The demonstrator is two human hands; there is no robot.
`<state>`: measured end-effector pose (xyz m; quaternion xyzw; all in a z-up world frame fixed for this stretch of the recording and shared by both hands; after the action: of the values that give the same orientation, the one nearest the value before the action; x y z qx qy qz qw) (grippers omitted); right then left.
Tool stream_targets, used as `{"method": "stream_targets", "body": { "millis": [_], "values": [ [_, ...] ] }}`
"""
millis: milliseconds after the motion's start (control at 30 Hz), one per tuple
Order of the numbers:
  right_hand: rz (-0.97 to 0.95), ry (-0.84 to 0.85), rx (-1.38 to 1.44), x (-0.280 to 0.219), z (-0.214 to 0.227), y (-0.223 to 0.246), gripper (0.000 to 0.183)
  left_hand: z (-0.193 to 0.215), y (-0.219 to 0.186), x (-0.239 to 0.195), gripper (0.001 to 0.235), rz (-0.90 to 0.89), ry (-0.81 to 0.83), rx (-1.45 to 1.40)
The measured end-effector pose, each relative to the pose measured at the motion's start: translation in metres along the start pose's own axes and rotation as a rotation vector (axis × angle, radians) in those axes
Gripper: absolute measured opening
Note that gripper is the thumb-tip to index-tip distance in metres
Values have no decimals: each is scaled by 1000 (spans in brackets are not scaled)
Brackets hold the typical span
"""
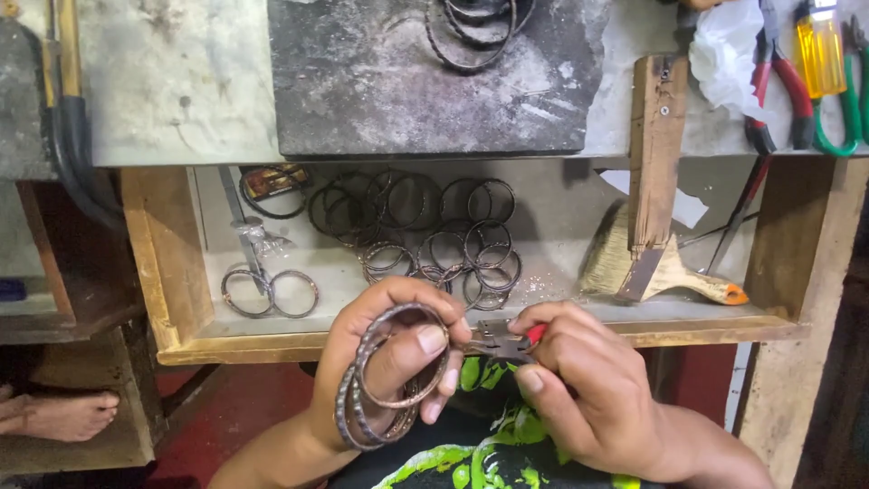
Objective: The person uses pliers to adjust and shape metal bangles at a workbench. They repeatedly grip and bend the bangles, handling them one at a time while additional bangles rest on the bench.
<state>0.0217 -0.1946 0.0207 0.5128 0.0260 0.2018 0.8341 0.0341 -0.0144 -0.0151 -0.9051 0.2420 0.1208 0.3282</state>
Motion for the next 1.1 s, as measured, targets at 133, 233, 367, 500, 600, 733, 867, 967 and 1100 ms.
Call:
{"method": "stream_targets", "body": {
  "millis": [133, 233, 367, 500, 600, 733, 867, 967, 1100],
  "values": [
    [50, -13, -90, 1, 2, 6, 32, -3, 0, -3, 15, -87, 38, 43],
    [72, 44, -86, 3, 0, 8, 29, -3, 0, -8, 17, -128, 23, 142],
    [53, 38, -63, 5, -4, 8, 31, -10, -10, -11, 14, -353, 24, 498],
    [23, 41, -25, 3, -4, 5, 31, -13, -19, -12, 15, -679, 78, 910],
    [16, 42, -4, 2, -2, 5, 30, -18, -22, -13, 13, -753, 138, 997],
    [13, 83, 23, 0, 1, 4, 28, -19, -22, -16, 14, -786, 139, 1114],
    [8, 79, 80, 0, 2, 1, 30, -18, -22, -18, 17, -813, 179, 1125],
    [30, 105, 148, 2, 3, 0, 30, -17, -22, -20, 18, -856, 191, 1148],
    [39, 158, 229, 5, 5, -1, 31, -13, -19, -21, 17, -850, 236, 1134]
  ]
}}
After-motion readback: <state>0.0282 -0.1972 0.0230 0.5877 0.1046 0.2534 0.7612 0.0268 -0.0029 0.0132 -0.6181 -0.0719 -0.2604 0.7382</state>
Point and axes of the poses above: each hand's wrist, its own x-axis towards the middle knuckle, its own z-axis out of the back of the hand, y = z × x, the point moved 4 cm from there along x, towards the middle knuckle
